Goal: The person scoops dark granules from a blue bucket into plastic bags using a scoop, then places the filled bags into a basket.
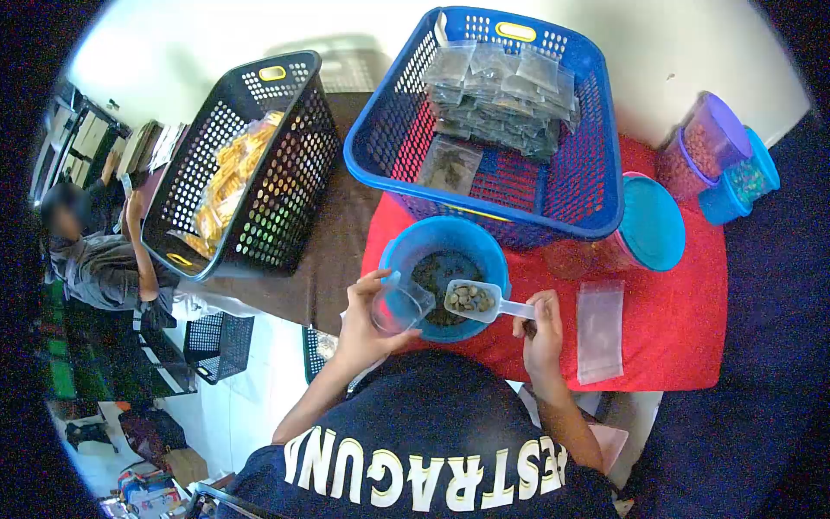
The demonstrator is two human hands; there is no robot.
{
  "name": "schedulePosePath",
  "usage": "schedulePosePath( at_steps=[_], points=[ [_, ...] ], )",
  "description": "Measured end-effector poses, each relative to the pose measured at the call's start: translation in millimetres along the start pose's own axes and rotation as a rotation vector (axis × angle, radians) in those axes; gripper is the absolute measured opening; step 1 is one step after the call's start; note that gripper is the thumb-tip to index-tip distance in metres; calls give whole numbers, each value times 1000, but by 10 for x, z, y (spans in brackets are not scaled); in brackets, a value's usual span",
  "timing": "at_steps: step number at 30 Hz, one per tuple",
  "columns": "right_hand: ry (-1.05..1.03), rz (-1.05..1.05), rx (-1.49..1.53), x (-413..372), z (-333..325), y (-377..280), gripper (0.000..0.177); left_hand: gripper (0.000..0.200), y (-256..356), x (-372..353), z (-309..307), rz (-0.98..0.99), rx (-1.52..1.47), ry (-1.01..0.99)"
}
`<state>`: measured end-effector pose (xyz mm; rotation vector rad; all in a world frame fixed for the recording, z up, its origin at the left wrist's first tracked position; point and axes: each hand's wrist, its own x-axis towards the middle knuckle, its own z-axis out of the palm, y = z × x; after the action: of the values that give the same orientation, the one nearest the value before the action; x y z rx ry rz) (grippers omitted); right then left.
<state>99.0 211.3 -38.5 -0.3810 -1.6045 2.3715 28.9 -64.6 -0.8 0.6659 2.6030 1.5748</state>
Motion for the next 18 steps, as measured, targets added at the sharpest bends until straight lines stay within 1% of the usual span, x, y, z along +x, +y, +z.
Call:
schedulePosePath(
  at_steps=[1, 2, 3, 5, 6, 8, 9, 11, 12, 13, 15, 17, 18],
  points=[
    [8, -14, 21, 2, 24, -26, 20, 87, 25, -7, 3, -62, -28, 27],
    [16, -30, 42, 8, 49, -56, 21, 80, 68, -21, -23, -86, 4, -16],
    [10, -29, 39, 7, 79, -91, 21, 80, 67, -23, -16, -88, 2, -10],
    [-25, -19, 166, 6, 132, -153, 21, 72, 75, -29, 16, -3, 124, 7],
    [-31, -16, 163, 12, 134, -166, 21, 72, 82, -26, 27, -8, 124, 13],
    [-78, 1, 183, 12, 133, -179, 19, 69, 107, -28, 40, 87, 130, -21],
    [-81, 6, 183, 11, 155, -191, 19, 69, 138, -28, 45, 82, 131, -18],
    [-89, -12, 108, 1, 218, -216, 18, 71, 199, -39, 48, 3, 99, -125],
    [-93, -10, 107, -4, 234, -218, 18, 77, 176, -39, 49, 41, 62, -119],
    [-85, 17, 140, -8, 247, -219, 17, 77, 178, -45, 41, 39, 63, -116],
    [-78, 46, 172, -12, 285, -241, 17, 82, 218, -41, 23, 115, 88, -99],
    [-88, -37, -25, -17, 331, -284, 16, 85, 188, -54, 48, 87, 100, -116],
    [-88, -34, -26, -16, 335, -298, 16, 91, 170, -59, 57, 127, 95, -88]
  ],
)
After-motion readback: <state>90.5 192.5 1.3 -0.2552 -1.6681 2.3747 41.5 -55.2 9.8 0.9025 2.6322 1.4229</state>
